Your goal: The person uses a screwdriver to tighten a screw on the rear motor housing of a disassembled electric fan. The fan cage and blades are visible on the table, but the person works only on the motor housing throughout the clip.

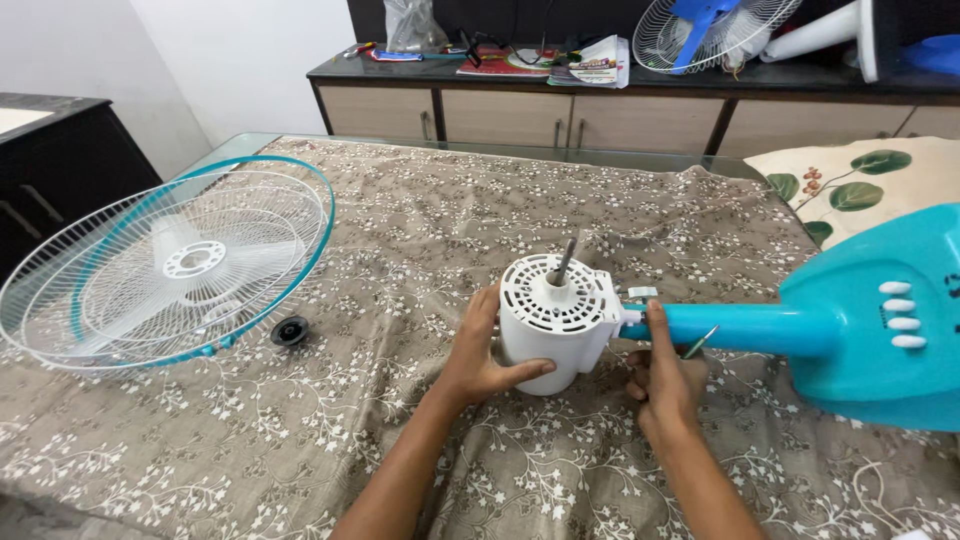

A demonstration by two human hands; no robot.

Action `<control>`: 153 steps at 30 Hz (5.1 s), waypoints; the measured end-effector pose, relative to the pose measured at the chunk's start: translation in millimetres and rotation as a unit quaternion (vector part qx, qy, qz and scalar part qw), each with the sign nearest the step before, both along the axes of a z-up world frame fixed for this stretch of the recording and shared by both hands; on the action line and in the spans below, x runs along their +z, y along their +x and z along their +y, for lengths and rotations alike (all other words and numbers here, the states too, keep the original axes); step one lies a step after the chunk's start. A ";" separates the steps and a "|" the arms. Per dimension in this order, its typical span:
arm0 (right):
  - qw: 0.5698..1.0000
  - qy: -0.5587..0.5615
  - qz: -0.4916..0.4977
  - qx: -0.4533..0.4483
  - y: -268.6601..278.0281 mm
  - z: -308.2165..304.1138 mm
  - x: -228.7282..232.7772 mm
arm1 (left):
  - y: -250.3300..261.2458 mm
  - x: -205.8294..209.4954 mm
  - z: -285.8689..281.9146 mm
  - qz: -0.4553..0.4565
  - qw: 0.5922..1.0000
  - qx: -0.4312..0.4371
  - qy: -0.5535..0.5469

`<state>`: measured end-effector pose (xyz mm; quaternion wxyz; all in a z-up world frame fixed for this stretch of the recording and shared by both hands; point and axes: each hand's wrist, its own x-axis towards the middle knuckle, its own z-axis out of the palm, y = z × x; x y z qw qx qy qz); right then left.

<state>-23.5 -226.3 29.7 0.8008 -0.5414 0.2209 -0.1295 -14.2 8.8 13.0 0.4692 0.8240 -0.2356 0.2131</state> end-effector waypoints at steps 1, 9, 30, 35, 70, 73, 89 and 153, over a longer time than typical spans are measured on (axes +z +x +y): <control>1.000 -0.005 0.015 0.004 -0.5 0.2 0.9 | 1.0 -0.5 -0.8 0.027 0.999 -0.009 -0.021; 0.999 -0.024 0.035 0.023 -5.3 6.1 0.7 | 0.7 -4.4 3.0 0.039 0.997 -0.019 -0.063; 0.973 -0.181 -0.136 -0.050 -9.8 22.0 -37.3 | 59.6 -47.6 149.9 0.089 0.865 0.488 0.078; 0.969 -0.194 -0.138 -0.063 -6.6 20.0 -40.6 | 56.8 -43.2 151.9 0.079 0.872 0.483 0.027; 0.677 -0.590 -0.380 0.223 -44.1 54.5 103.5 | -9.9 28.7 25.2 0.039 0.935 -0.195 -0.293; 0.669 -0.590 -0.413 0.186 -41.6 40.8 110.4 | -9.6 25.2 22.2 -0.034 0.976 -0.091 -0.194; 0.644 -0.667 -0.194 0.320 25.7 -8.3 143.7 | -7.7 7.9 -13.9 -0.013 0.993 -0.064 -0.097; 0.668 -0.642 0.012 0.376 -5.7 2.6 163.3 | 0.5 -10.3 5.4 -0.075 0.994 -0.066 0.044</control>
